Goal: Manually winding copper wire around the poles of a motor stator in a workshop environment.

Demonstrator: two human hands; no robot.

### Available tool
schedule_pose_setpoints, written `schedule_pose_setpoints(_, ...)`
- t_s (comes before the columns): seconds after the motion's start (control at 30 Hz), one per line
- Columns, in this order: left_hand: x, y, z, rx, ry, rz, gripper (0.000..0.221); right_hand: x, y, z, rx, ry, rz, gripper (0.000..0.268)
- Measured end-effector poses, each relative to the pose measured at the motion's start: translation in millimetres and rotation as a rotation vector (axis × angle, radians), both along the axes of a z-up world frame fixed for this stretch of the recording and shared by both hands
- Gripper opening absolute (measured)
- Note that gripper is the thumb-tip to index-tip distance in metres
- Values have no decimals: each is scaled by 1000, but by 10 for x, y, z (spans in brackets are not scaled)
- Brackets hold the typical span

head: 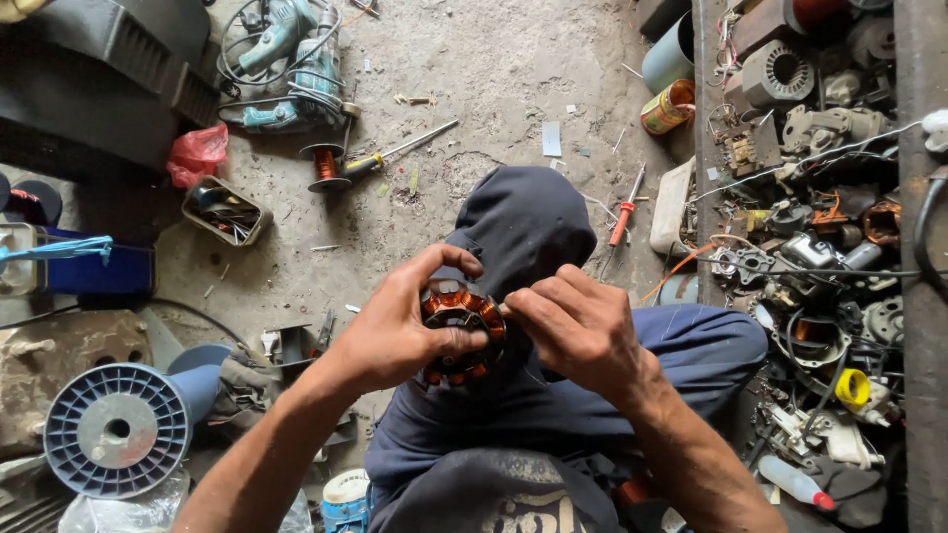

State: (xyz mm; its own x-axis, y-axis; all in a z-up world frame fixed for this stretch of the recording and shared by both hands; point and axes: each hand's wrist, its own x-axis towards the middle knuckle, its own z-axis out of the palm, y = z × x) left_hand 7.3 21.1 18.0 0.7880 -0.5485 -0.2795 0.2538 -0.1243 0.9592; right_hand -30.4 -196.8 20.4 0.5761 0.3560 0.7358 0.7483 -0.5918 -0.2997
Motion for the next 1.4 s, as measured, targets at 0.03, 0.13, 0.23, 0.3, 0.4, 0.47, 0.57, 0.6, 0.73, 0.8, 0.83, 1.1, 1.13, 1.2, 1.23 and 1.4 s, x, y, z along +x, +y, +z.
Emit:
schedule_pose_setpoints(0.03,-20,-26,-21,-1,-1,-1,65,-5,-9,19,-1,-1,-1,7)
schedule_pose_setpoints(0.13,-91,-92,-68,-83,-97,107,65,-17,-11,97,-17,124,-10,5)
schedule_pose_setpoints(0.23,-138,-181,-67,-95,-253,192,60,-43,0,206,195,496,15,3)
schedule_pose_setpoints(0.3,-127,-260,-54,-36,-471,283,51,-57,-11,243,278,621,-15,8)
schedule_pose_setpoints(0.4,-68,-337,-104,-60,-532,364,50,-126,65,201,285,551,-147,9)
schedule_pose_setpoints(0.47,-49,-379,-146,-58,-550,389,49,-136,81,167,307,523,-166,9)
schedule_pose_setpoints(0.57,-49,-407,-218,-65,-558,430,49,-144,115,116,329,481,-188,9)
schedule_pose_setpoints(0.6,-51,-413,-245,-77,-548,442,49,-145,128,97,328,466,-192,10)
schedule_pose_setpoints(0.73,-105,-429,-311,-51,-512,476,49,-156,138,0,324,429,-194,10)
schedule_pose_setpoints(0.8,-123,-463,-402,-30,-410,583,53,-150,141,-56,315,386,-194,10)
schedule_pose_setpoints(0.83,-122,-457,-416,-28,-415,583,53,-141,135,-82,318,382,-192,10)
schedule_pose_setpoints(1.1,-6,-399,-395,-218,-10,571,45,-68,100,-119,381,409,-76,14)
schedule_pose_setpoints(1.13,6,-392,-393,-220,-17,566,45,-58,83,-136,381,401,-79,14)
schedule_pose_setpoints(1.2,3,-388,-407,-378,244,605,44,-69,41,-184,484,490,-9,14)
schedule_pose_setpoints(1.23,-11,-382,-362,-376,247,599,44,-88,13,-203,486,491,-16,14)
schedule_pose_setpoints(1.4,-52,-350,-372,-623,512,496,44,-139,-34,-193,817,784,125,7)
